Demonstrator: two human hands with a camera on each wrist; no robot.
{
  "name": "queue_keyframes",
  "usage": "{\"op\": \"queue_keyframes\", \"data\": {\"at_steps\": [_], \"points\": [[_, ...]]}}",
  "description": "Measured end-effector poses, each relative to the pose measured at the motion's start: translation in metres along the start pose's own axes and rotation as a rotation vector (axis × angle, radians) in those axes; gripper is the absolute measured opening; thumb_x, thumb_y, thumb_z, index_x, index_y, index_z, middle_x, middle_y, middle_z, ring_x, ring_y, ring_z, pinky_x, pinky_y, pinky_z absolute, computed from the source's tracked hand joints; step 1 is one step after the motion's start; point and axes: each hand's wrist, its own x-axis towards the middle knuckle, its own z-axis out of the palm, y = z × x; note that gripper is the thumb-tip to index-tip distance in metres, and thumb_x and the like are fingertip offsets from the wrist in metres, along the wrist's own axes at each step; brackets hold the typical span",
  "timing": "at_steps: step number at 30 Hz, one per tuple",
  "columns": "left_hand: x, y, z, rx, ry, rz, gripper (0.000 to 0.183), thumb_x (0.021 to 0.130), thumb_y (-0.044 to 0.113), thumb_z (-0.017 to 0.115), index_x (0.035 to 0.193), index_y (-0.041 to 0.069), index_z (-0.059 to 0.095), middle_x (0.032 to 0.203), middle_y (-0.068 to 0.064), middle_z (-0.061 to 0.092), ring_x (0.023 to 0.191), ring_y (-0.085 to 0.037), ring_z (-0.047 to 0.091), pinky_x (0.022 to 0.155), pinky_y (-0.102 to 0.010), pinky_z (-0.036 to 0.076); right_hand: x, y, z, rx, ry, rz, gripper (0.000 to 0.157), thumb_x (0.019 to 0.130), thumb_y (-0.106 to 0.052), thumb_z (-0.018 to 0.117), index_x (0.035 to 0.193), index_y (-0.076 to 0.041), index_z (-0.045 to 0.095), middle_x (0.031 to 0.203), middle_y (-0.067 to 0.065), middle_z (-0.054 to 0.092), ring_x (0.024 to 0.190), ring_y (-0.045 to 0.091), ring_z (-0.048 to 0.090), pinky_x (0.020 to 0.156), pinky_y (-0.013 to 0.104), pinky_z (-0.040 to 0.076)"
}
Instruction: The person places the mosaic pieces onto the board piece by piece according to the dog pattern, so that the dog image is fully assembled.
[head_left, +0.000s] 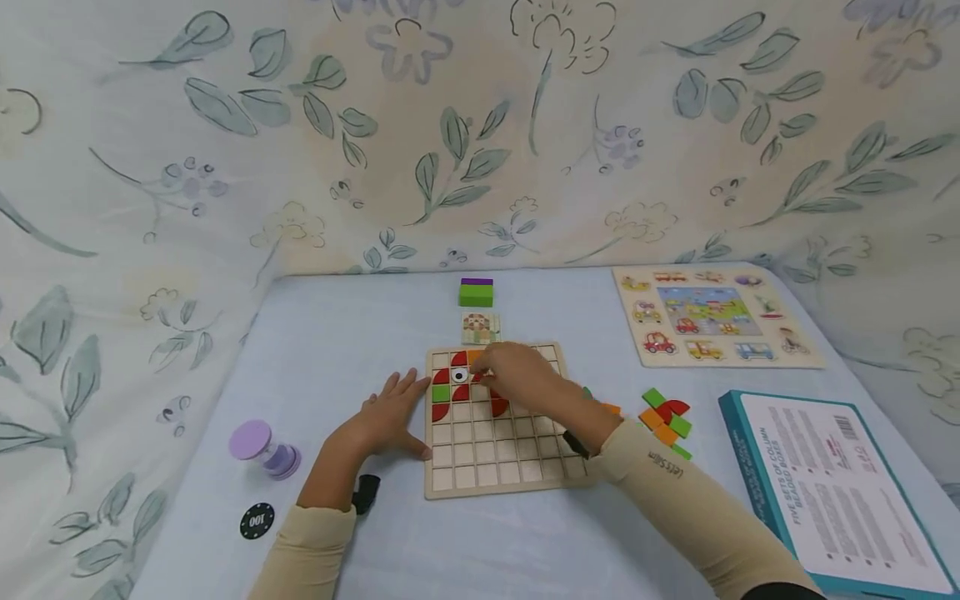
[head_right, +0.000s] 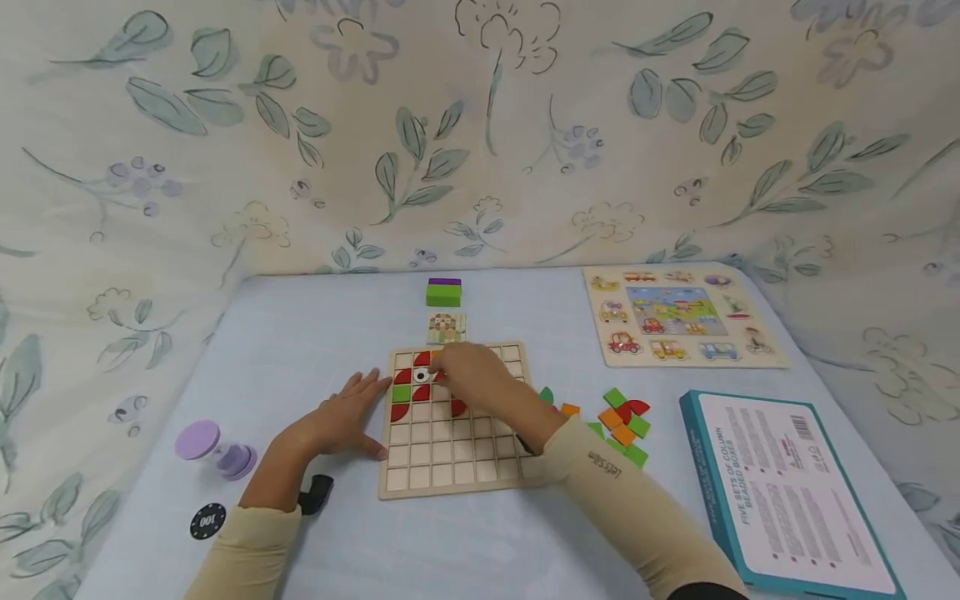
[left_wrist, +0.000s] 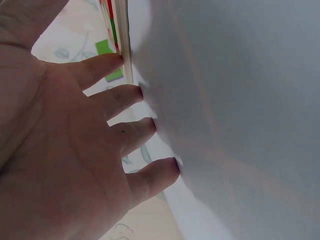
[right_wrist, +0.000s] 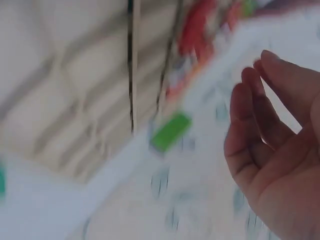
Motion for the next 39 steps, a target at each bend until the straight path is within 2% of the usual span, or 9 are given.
{"op": "queue_keyframes", "data": {"at_steps": [3, 6, 9, 12, 21, 26, 31, 34, 39], "points": [[-0.001, -0.001, -0.003, 0.015, 0.011, -0.004, 0.111, 0.055, 0.042, 0.084, 0.144, 0.018, 0.023, 0.152, -0.008, 0.010, 0.138, -0.033, 0.002, 0.104, -0.062, 0.015, -0.019, 0.025, -0.024, 0.079, -0.008, 0.113, 0.019, 0.085, -0.016, 0.063, 0.103, -0.013, 0.069, 0.097, -0.003, 0.066, 0.087, 0.012, 0.060, 0.073, 0.029, 0.051], [-0.002, -0.003, -0.008, 0.018, 0.016, -0.008, 0.110, 0.055, 0.041, 0.084, 0.144, 0.017, 0.023, 0.152, -0.010, 0.010, 0.138, -0.034, 0.002, 0.103, -0.062, 0.015, -0.046, 0.058, -0.040, 0.043, -0.039, 0.187, 0.017, 0.087, -0.015, 0.060, 0.101, -0.010, 0.068, 0.093, -0.002, 0.066, 0.080, 0.012, 0.059, 0.069, 0.030, 0.051], [-0.006, -0.005, -0.012, 0.021, 0.015, -0.016, 0.110, 0.056, 0.040, 0.084, 0.144, 0.015, 0.023, 0.152, -0.011, 0.010, 0.138, -0.035, 0.002, 0.103, -0.063, 0.015, -0.072, 0.085, -0.041, 0.017, -0.094, 0.235, 0.016, 0.087, -0.015, 0.060, 0.100, -0.010, 0.067, 0.091, -0.001, 0.065, 0.079, 0.013, 0.058, 0.068, 0.031, 0.051], [-0.008, -0.008, -0.015, 0.022, 0.019, -0.027, 0.110, 0.056, 0.039, 0.084, 0.144, 0.015, 0.023, 0.151, -0.012, 0.010, 0.138, -0.036, 0.002, 0.102, -0.064, 0.015, -0.088, 0.093, -0.030, 0.012, -0.118, 0.263, 0.018, 0.085, -0.020, 0.063, 0.100, -0.012, 0.067, 0.093, -0.002, 0.064, 0.083, 0.015, 0.058, 0.072, 0.034, 0.052], [-0.003, -0.009, -0.004, 0.005, 0.012, -0.011, 0.110, 0.055, 0.041, 0.084, 0.144, 0.016, 0.024, 0.152, -0.011, 0.011, 0.138, -0.035, 0.003, 0.102, -0.064, 0.016, -0.106, 0.092, 0.003, -0.034, -0.033, 0.023, 0.023, 0.078, -0.007, 0.068, 0.096, -0.021, 0.070, 0.098, -0.007, 0.062, 0.096, 0.016, 0.055, 0.082, 0.035, 0.050], [0.000, -0.006, 0.004, -0.005, 0.004, -0.010, 0.110, 0.054, 0.041, 0.084, 0.144, 0.017, 0.024, 0.152, -0.009, 0.011, 0.138, -0.033, 0.002, 0.103, -0.063, 0.016, -0.115, 0.094, 0.011, -0.112, -0.038, 0.005, 0.024, 0.076, -0.014, 0.073, 0.099, -0.020, 0.069, 0.094, -0.006, 0.060, 0.090, 0.015, 0.055, 0.079, 0.032, 0.051], [0.002, -0.002, 0.006, 0.011, 0.007, -0.014, 0.110, 0.054, 0.041, 0.084, 0.144, 0.018, 0.024, 0.152, -0.008, 0.011, 0.139, -0.032, 0.002, 0.104, -0.062, 0.015, -0.115, 0.091, 0.007, -0.099, -0.047, 0.044, 0.021, 0.077, -0.016, 0.072, 0.097, -0.016, 0.067, 0.090, -0.007, 0.060, 0.084, 0.011, 0.054, 0.075, 0.029, 0.050], [0.003, 0.000, 0.006, 0.012, 0.010, -0.013, 0.111, 0.054, 0.042, 0.084, 0.144, 0.019, 0.024, 0.152, -0.008, 0.011, 0.139, -0.032, 0.002, 0.104, -0.061, 0.015, -0.106, 0.074, 0.000, -0.056, -0.024, 0.056, 0.023, 0.078, -0.016, 0.071, 0.100, -0.013, 0.065, 0.091, -0.006, 0.060, 0.081, 0.009, 0.054, 0.071, 0.027, 0.050], [0.003, 0.002, 0.006, -0.011, 0.012, -0.017, 0.110, 0.054, 0.041, 0.084, 0.144, 0.019, 0.024, 0.152, -0.008, 0.011, 0.139, -0.032, 0.002, 0.104, -0.062, 0.014, -0.067, 0.020, 0.005, -0.043, -0.020, -0.013, 0.022, 0.079, -0.023, 0.070, 0.099, -0.015, 0.064, 0.088, -0.006, 0.061, 0.075, 0.007, 0.054, 0.066, 0.022, 0.049]]}}
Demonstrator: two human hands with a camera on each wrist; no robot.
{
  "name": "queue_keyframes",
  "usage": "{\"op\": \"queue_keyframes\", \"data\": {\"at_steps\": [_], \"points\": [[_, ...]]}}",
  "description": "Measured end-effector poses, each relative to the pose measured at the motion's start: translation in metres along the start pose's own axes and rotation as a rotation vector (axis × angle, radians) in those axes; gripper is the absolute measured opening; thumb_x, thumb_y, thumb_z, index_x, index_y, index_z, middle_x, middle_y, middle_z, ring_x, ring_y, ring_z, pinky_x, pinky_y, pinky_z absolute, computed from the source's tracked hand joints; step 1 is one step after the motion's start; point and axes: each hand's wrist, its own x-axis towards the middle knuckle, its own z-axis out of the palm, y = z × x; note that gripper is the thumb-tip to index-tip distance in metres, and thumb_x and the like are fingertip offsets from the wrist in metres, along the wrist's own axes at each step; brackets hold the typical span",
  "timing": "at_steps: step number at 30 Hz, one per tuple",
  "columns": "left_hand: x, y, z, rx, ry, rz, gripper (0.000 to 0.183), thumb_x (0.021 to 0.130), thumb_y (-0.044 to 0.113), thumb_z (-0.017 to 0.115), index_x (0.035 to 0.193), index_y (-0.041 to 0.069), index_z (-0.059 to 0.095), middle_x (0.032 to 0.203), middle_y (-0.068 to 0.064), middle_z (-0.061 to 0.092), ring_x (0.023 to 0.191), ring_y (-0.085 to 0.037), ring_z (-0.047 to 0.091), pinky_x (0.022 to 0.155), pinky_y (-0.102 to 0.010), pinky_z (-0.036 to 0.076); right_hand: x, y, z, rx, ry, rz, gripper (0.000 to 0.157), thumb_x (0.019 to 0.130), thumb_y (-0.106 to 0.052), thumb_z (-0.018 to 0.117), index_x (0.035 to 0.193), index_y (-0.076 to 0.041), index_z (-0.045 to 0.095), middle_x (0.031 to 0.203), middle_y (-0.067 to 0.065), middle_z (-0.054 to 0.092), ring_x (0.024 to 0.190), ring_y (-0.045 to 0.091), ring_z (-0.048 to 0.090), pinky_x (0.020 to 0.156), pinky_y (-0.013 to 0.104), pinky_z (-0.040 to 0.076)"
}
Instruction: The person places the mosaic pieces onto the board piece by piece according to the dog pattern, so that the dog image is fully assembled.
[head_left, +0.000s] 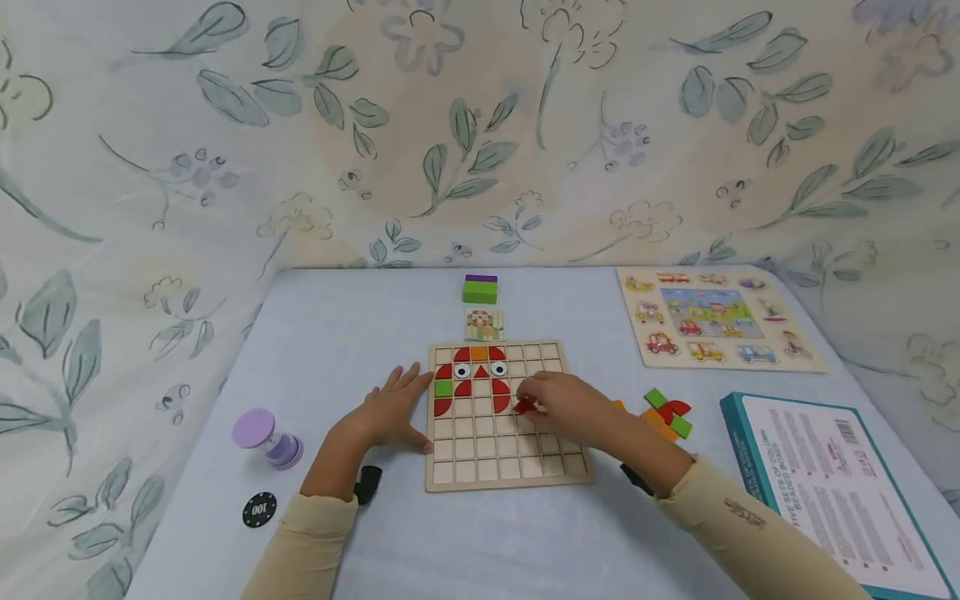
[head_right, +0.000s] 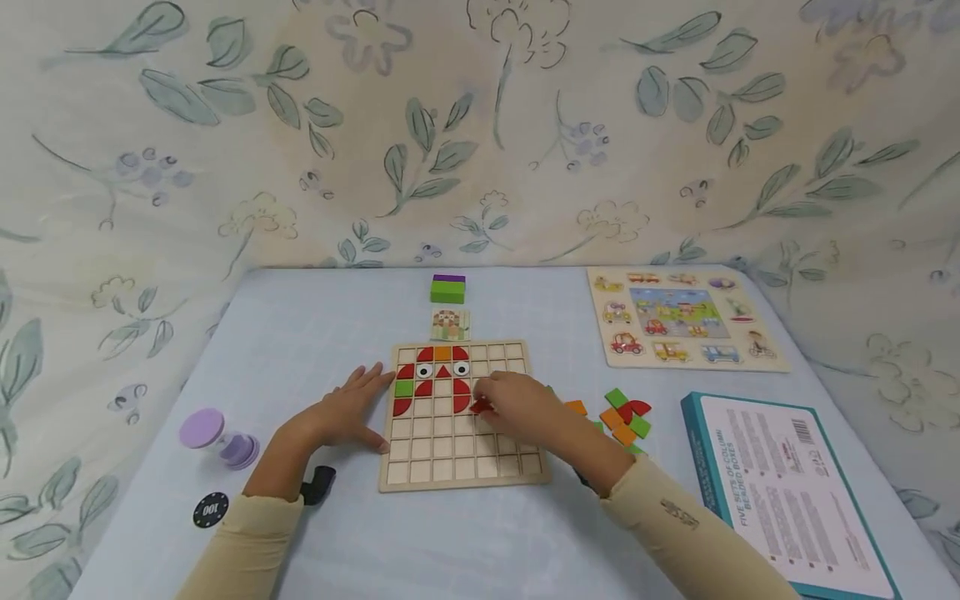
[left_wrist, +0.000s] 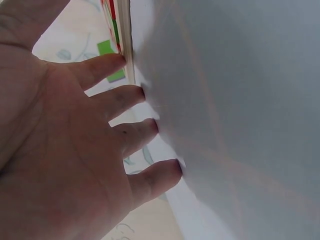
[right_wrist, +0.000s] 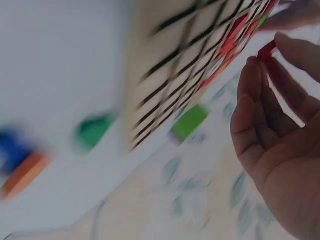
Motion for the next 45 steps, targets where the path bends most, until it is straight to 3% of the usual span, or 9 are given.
{"op": "queue_keyframes", "data": {"at_steps": [4, 9, 21, 28, 32, 36, 41, 45], "points": [[-0.001, -0.002, 0.002, -0.016, -0.003, 0.004, 0.109, 0.055, 0.041, 0.084, 0.144, 0.019, 0.024, 0.152, -0.008, 0.012, 0.139, -0.032, 0.002, 0.103, -0.063, 0.015, 0.035, -0.037, 0.016, -0.057, -0.036, -0.039, 0.022, 0.081, -0.030, 0.067, 0.097, -0.015, 0.063, 0.084, -0.005, 0.061, 0.070, 0.007, 0.054, 0.064, 0.020, 0.049], [-0.002, -0.002, 0.003, -0.012, 0.007, 0.025, 0.108, 0.056, 0.041, 0.083, 0.144, 0.020, 0.024, 0.152, -0.007, 0.012, 0.139, -0.031, 0.003, 0.103, -0.062, 0.015, 0.057, -0.054, 0.027, -0.113, -0.032, -0.004, 0.019, 0.082, -0.028, 0.066, 0.094, -0.013, 0.065, 0.078, -0.003, 0.063, 0.067, 0.009, 0.055, 0.062, 0.023, 0.051], [0.000, 0.001, 0.000, 0.024, 0.006, 0.016, 0.109, 0.055, 0.040, 0.084, 0.144, 0.019, 0.023, 0.152, -0.007, 0.011, 0.139, -0.032, 0.002, 0.104, -0.062, 0.014, 0.069, -0.057, 0.031, -0.121, 0.005, 0.027, 0.015, 0.083, -0.027, 0.065, 0.078, -0.013, 0.067, 0.063, -0.004, 0.057, 0.056, 0.009, 0.050, 0.049, 0.022, 0.044], [0.001, 0.000, 0.001, 0.011, 0.005, 0.024, 0.109, 0.055, 0.040, 0.084, 0.144, 0.020, 0.024, 0.152, -0.008, 0.012, 0.139, -0.032, 0.002, 0.103, -0.062, 0.014, 0.070, -0.056, 0.031, -0.142, 0.014, 0.057, 0.020, 0.081, -0.033, 0.066, 0.080, -0.014, 0.068, 0.067, -0.003, 0.062, 0.057, 0.008, 0.052, 0.048, 0.023, 0.046], [-0.001, -0.002, 0.002, 0.001, 0.003, 0.004, 0.111, 0.054, 0.041, 0.084, 0.144, 0.020, 0.023, 0.152, -0.008, 0.011, 0.139, -0.032, 0.002, 0.104, -0.062, 0.014, 0.060, -0.041, 0.017, -0.057, 0.045, 0.089, 0.017, 0.082, -0.029, 0.066, 0.087, -0.013, 0.070, 0.078, -0.004, 0.067, 0.068, 0.009, 0.059, 0.057, 0.024, 0.050], [-0.001, -0.004, 0.001, 0.002, 0.007, 0.004, 0.110, 0.055, 0.042, 0.084, 0.144, 0.020, 0.023, 0.152, -0.008, 0.011, 0.139, -0.032, 0.001, 0.104, -0.062, 0.015, 0.030, 0.001, -0.006, -0.044, 0.047, 0.171, 0.015, 0.083, -0.016, 0.065, 0.096, -0.010, 0.069, 0.092, 0.002, 0.068, 0.082, 0.018, 0.064, 0.064, 0.030, 0.053], [0.000, -0.002, -0.003, 0.010, -0.002, 0.007, 0.109, 0.055, 0.040, 0.084, 0.144, 0.019, 0.023, 0.152, -0.008, 0.011, 0.138, -0.033, 0.002, 0.103, -0.062, 0.015, -0.019, 0.059, -0.016, -0.067, -0.147, 0.294, 0.013, 0.079, -0.006, 0.065, 0.092, -0.009, 0.064, 0.083, 0.002, 0.060, 0.071, 0.017, 0.054, 0.060, 0.031, 0.048], [-0.001, -0.001, -0.005, 0.003, -0.015, 0.000, 0.109, 0.056, 0.039, 0.084, 0.144, 0.018, 0.023, 0.152, -0.009, 0.010, 0.138, -0.033, 0.002, 0.104, -0.062, 0.014, -0.038, 0.080, -0.015, -0.033, -0.232, 0.378, 0.016, 0.077, -0.005, 0.067, 0.091, -0.011, 0.061, 0.078, 0.000, 0.055, 0.070, 0.016, 0.049, 0.066, 0.033, 0.049]]}}
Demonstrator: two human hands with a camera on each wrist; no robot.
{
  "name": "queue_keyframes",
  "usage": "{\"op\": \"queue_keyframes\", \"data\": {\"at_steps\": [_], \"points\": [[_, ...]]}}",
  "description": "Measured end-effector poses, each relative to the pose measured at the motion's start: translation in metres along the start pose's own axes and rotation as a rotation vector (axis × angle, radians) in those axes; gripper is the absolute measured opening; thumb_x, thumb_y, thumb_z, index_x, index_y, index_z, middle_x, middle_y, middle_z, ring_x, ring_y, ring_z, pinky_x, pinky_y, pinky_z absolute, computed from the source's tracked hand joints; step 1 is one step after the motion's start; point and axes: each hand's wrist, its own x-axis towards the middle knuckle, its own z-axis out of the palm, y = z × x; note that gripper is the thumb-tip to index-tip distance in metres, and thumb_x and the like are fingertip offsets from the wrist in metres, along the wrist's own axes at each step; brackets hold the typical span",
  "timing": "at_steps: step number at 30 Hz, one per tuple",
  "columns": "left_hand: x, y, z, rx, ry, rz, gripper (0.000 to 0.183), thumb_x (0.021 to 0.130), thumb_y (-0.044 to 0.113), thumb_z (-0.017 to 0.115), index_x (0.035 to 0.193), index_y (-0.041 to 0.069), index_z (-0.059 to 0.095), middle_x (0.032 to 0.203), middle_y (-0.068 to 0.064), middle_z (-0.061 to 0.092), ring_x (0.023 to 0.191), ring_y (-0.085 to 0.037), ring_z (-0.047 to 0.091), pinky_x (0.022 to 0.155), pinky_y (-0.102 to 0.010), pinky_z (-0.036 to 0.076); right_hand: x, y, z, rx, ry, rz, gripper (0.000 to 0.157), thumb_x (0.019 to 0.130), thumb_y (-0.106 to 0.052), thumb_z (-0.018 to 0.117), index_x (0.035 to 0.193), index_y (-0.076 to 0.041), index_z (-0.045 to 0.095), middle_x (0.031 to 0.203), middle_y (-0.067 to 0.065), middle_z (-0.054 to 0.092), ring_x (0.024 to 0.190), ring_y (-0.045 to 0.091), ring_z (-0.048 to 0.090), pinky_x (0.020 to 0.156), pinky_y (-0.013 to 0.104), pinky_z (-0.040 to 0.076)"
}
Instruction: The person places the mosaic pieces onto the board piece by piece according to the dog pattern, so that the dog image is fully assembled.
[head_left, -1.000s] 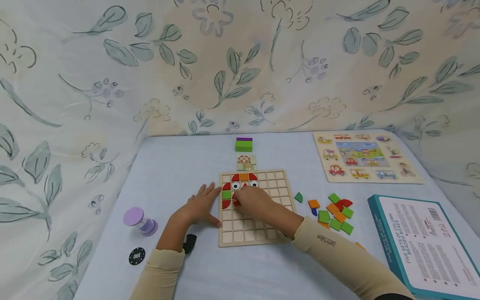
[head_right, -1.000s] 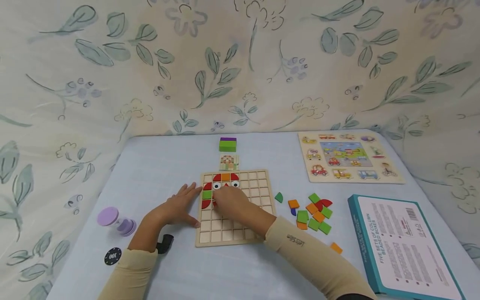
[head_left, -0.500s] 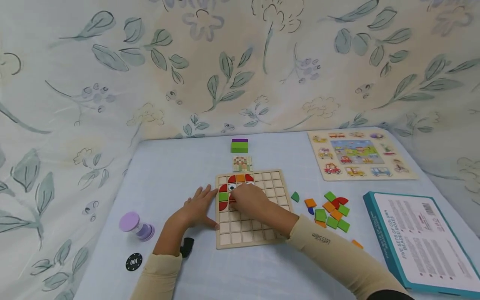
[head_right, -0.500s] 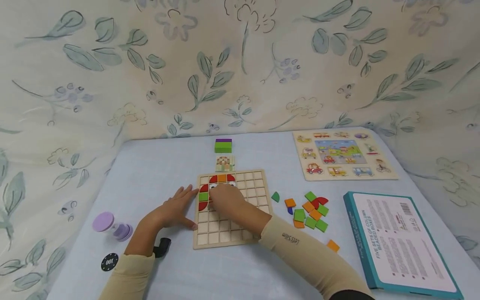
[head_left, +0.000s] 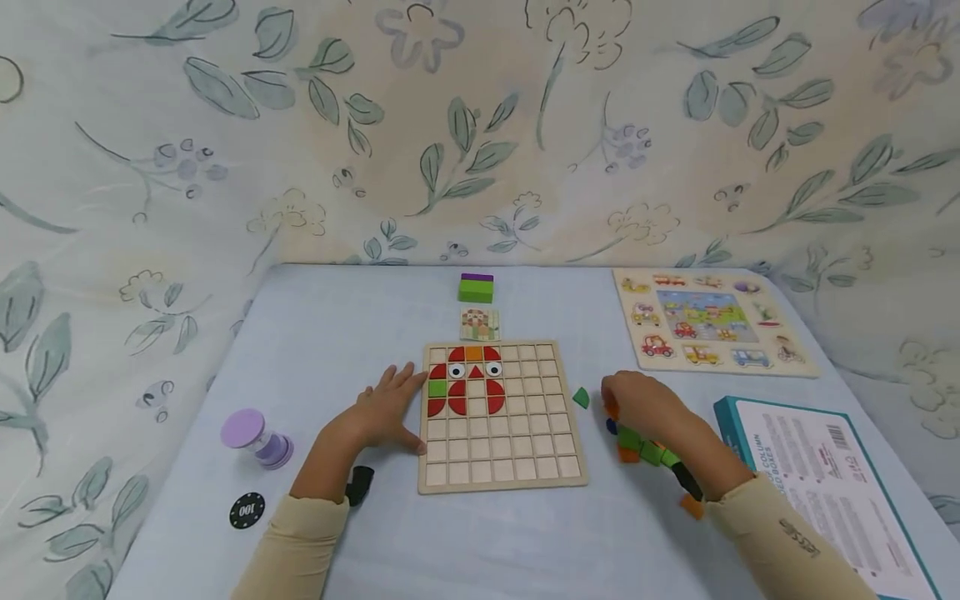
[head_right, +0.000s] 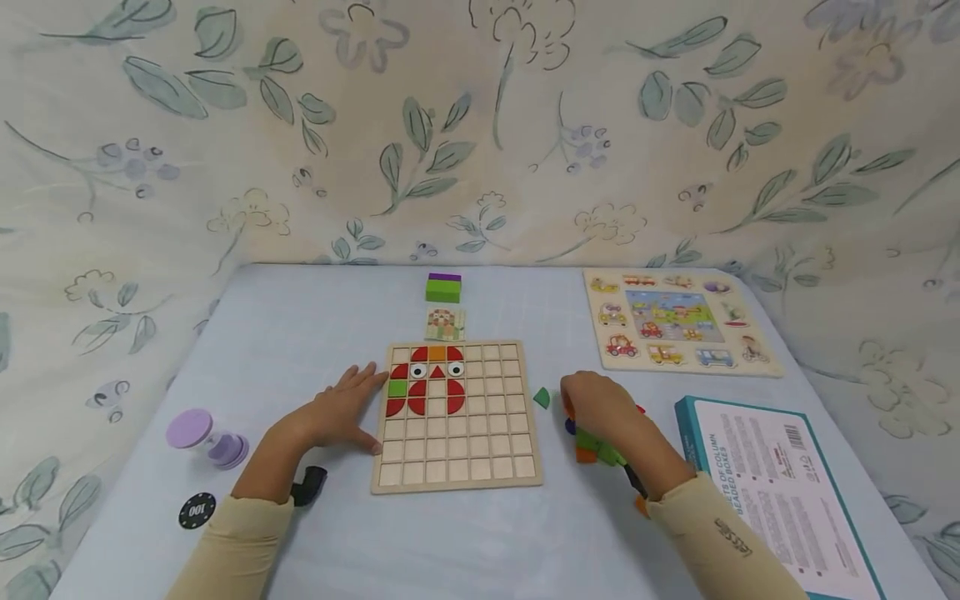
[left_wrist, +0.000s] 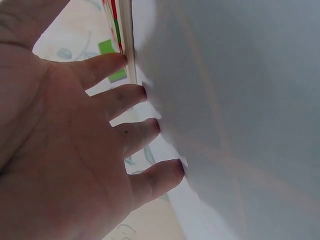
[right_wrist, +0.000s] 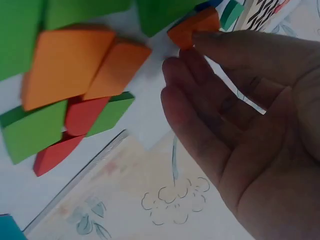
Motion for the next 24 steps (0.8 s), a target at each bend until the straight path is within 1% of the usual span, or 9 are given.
{"op": "queue_keyframes", "data": {"at_steps": [4, 9, 11, 13, 16, 18, 21, 23, 24], "points": [[-0.001, -0.002, 0.000, 0.000, 0.001, 0.002, 0.109, 0.056, 0.039, 0.084, 0.144, 0.018, 0.023, 0.152, -0.009, 0.011, 0.138, -0.033, 0.001, 0.104, -0.062, 0.015, -0.003, 0.006, 0.001, 0.080, -0.013, 0.001, 0.019, 0.077, -0.004, 0.067, 0.094, -0.010, 0.061, 0.084, 0.000, 0.057, 0.075, 0.017, 0.050, 0.073, 0.036, 0.050], [0.001, -0.003, 0.002, 0.002, 0.007, 0.001, 0.109, 0.056, 0.039, 0.084, 0.144, 0.018, 0.024, 0.152, -0.008, 0.011, 0.139, -0.032, 0.002, 0.104, -0.061, 0.015, -0.005, 0.008, 0.001, 0.091, -0.029, -0.040, 0.021, 0.076, -0.003, 0.068, 0.096, -0.009, 0.062, 0.086, 0.001, 0.057, 0.076, 0.017, 0.050, 0.074, 0.037, 0.050], [0.001, -0.002, 0.002, 0.008, 0.005, -0.003, 0.109, 0.055, 0.040, 0.084, 0.144, 0.019, 0.023, 0.152, -0.008, 0.010, 0.139, -0.032, 0.001, 0.104, -0.061, 0.015, -0.005, 0.007, 0.000, 0.084, -0.002, -0.043, 0.020, 0.077, -0.006, 0.069, 0.095, -0.009, 0.061, 0.084, 0.000, 0.057, 0.075, 0.016, 0.050, 0.073, 0.036, 0.050], [0.001, -0.001, 0.001, 0.013, 0.003, -0.005, 0.110, 0.055, 0.040, 0.084, 0.144, 0.019, 0.023, 0.152, -0.008, 0.010, 0.139, -0.031, 0.001, 0.104, -0.061, 0.015, -0.003, 0.000, -0.002, 0.084, 0.052, -0.059, 0.018, 0.077, -0.009, 0.070, 0.093, -0.009, 0.061, 0.083, 0.000, 0.057, 0.075, 0.016, 0.051, 0.071, 0.034, 0.049], [0.001, 0.000, -0.001, 0.011, 0.006, -0.006, 0.109, 0.055, 0.039, 0.084, 0.144, 0.018, 0.023, 0.152, -0.008, 0.011, 0.139, -0.032, 0.001, 0.104, -0.061, 0.014, 0.004, -0.028, -0.006, 0.110, 0.155, -0.105, 0.018, 0.076, -0.015, 0.072, 0.090, -0.012, 0.062, 0.082, -0.003, 0.058, 0.077, 0.015, 0.053, 0.070, 0.031, 0.049], [0.000, 0.000, -0.001, 0.012, 0.009, -0.011, 0.109, 0.056, 0.039, 0.084, 0.144, 0.019, 0.024, 0.152, -0.008, 0.011, 0.139, -0.032, 0.001, 0.104, -0.061, 0.015, 0.012, -0.055, -0.007, 0.112, 0.206, -0.187, 0.016, 0.076, -0.019, 0.073, 0.089, -0.014, 0.063, 0.083, -0.004, 0.059, 0.078, 0.013, 0.054, 0.070, 0.029, 0.049], [-0.001, 0.001, -0.001, 0.011, 0.006, -0.015, 0.109, 0.056, 0.039, 0.084, 0.144, 0.019, 0.024, 0.152, -0.008, 0.011, 0.139, -0.032, 0.001, 0.105, -0.060, 0.015, 0.023, -0.094, -0.002, 0.100, 0.220, -0.318, 0.016, 0.076, -0.022, 0.073, 0.089, -0.016, 0.066, 0.085, -0.006, 0.060, 0.080, 0.010, 0.054, 0.070, 0.025, 0.049], [-0.002, 0.001, 0.000, 0.007, 0.003, -0.012, 0.109, 0.056, 0.039, 0.084, 0.144, 0.019, 0.024, 0.152, -0.008, 0.011, 0.139, -0.031, 0.002, 0.104, -0.061, 0.015, 0.029, -0.113, 0.002, 0.069, 0.226, -0.396, 0.015, 0.076, -0.023, 0.073, 0.089, -0.017, 0.067, 0.084, -0.007, 0.060, 0.078, 0.009, 0.054, 0.070, 0.023, 0.049], [-0.002, 0.002, 0.001, 0.002, 0.003, -0.008, 0.108, 0.056, 0.039, 0.084, 0.144, 0.019, 0.024, 0.152, -0.008, 0.011, 0.139, -0.032, 0.002, 0.104, -0.061, 0.015, 0.032, -0.120, 0.004, 0.057, 0.223, -0.415, 0.015, 0.076, -0.024, 0.073, 0.089, -0.017, 0.067, 0.084, -0.007, 0.060, 0.078, 0.008, 0.053, 0.069, 0.023, 0.048]]}}
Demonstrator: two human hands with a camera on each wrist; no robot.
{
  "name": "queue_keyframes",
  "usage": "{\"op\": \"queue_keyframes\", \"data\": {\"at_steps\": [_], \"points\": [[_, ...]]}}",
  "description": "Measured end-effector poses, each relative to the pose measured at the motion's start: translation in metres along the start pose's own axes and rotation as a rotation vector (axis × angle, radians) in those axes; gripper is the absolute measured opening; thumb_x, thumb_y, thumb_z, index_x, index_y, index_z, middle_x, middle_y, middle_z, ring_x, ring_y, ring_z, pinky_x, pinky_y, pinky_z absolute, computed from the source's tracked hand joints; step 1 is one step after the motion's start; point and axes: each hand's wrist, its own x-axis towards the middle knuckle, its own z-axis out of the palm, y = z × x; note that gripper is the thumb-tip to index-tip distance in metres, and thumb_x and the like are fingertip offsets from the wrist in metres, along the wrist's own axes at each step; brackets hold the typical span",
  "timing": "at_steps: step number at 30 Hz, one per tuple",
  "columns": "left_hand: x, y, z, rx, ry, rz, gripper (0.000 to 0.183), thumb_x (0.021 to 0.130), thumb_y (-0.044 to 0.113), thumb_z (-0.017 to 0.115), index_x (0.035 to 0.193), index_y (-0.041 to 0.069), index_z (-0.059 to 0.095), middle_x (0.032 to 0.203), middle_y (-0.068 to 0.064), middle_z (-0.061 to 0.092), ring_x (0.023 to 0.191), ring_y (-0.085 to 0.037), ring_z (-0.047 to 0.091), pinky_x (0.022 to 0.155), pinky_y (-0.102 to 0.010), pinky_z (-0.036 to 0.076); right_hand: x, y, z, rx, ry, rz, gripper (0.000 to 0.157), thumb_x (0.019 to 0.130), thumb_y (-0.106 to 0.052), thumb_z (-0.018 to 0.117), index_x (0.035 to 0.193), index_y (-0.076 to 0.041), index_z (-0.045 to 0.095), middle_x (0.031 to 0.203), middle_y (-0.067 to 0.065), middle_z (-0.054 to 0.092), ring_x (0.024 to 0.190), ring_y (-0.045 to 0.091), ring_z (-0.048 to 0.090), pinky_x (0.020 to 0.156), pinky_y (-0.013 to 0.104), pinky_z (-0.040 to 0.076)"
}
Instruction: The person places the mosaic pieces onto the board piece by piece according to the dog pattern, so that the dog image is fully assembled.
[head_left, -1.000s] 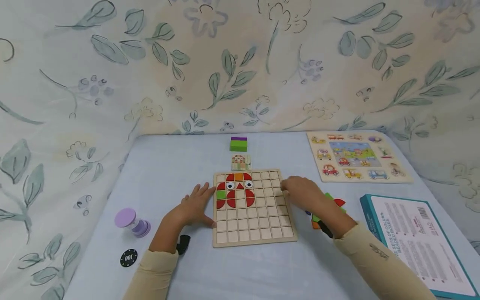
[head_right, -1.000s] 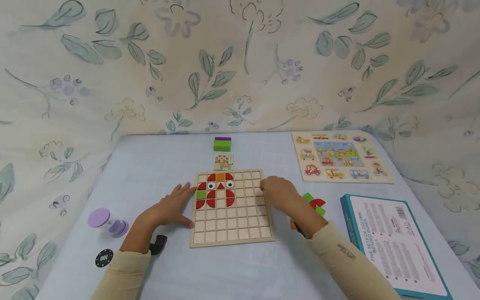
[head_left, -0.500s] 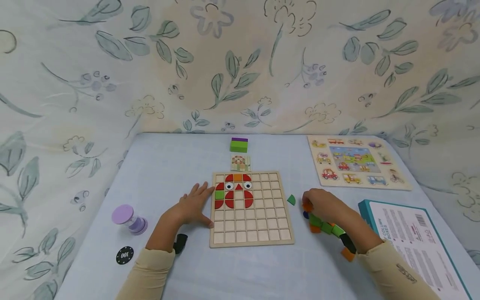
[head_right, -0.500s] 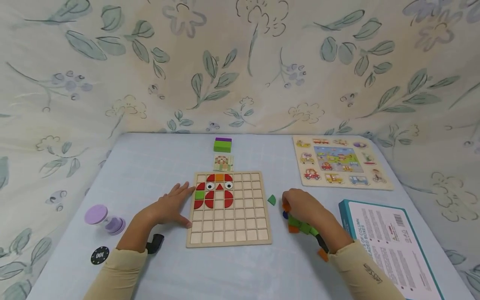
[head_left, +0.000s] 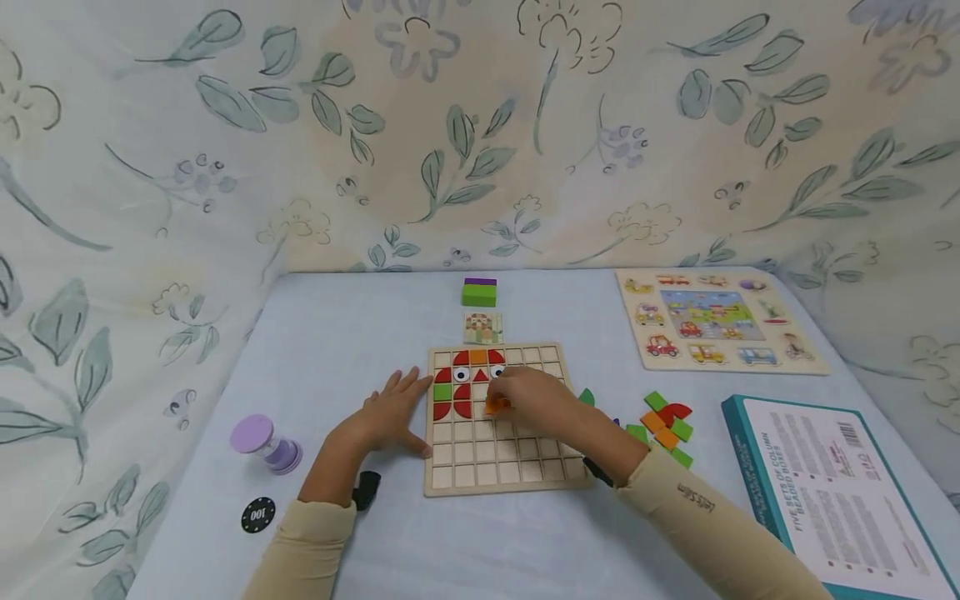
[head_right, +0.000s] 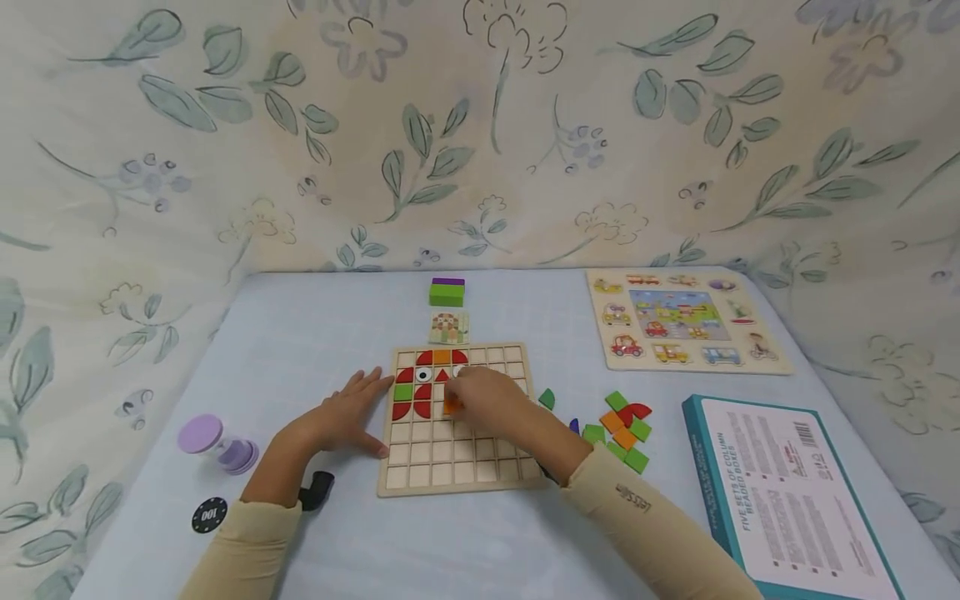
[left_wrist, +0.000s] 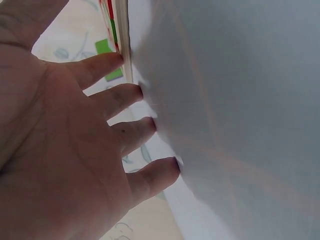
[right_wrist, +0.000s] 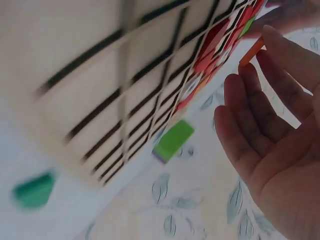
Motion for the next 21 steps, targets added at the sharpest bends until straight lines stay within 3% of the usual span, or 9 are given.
{"op": "queue_keyframes", "data": {"at_steps": [7, 15, 18, 21], "points": [[0.000, 0.003, 0.005, -0.011, -0.004, -0.003, 0.108, 0.056, 0.040, 0.083, 0.144, 0.021, 0.023, 0.152, -0.007, 0.011, 0.139, -0.031, 0.002, 0.104, -0.061, 0.015, 0.016, -0.007, 0.018, -0.088, -0.012, -0.029, 0.012, 0.076, -0.024, 0.073, 0.087, -0.020, 0.070, 0.080, -0.009, 0.064, 0.075, 0.008, 0.055, 0.067, 0.024, 0.049], [0.002, 0.002, 0.008, -0.007, 0.018, -0.017, 0.111, 0.054, 0.042, 0.084, 0.144, 0.021, 0.023, 0.152, -0.007, 0.011, 0.139, -0.031, 0.001, 0.104, -0.061, 0.015, 0.019, -0.006, 0.018, -0.159, 0.050, -0.045, 0.009, 0.075, -0.025, 0.074, 0.082, -0.019, 0.071, 0.078, -0.008, 0.062, 0.072, 0.011, 0.053, 0.069, 0.025, 0.048], [0.002, 0.001, 0.009, -0.017, 0.017, -0.018, 0.111, 0.053, 0.042, 0.084, 0.144, 0.021, 0.023, 0.152, -0.007, 0.011, 0.139, -0.031, 0.001, 0.104, -0.062, 0.014, 0.010, 0.002, 0.011, -0.147, 0.042, 0.012, 0.012, 0.077, -0.025, 0.072, 0.086, -0.018, 0.071, 0.082, -0.007, 0.064, 0.076, 0.012, 0.056, 0.069, 0.027, 0.048], [0.001, 0.001, 0.010, -0.024, 0.011, -0.013, 0.111, 0.053, 0.042, 0.084, 0.144, 0.020, 0.023, 0.152, -0.008, 0.010, 0.139, -0.031, 0.000, 0.104, -0.061, 0.014, -0.009, 0.023, -0.002, -0.160, 0.026, 0.139, 0.016, 0.079, -0.022, 0.069, 0.094, -0.016, 0.069, 0.089, -0.003, 0.066, 0.079, 0.015, 0.060, 0.067, 0.030, 0.049]]}}
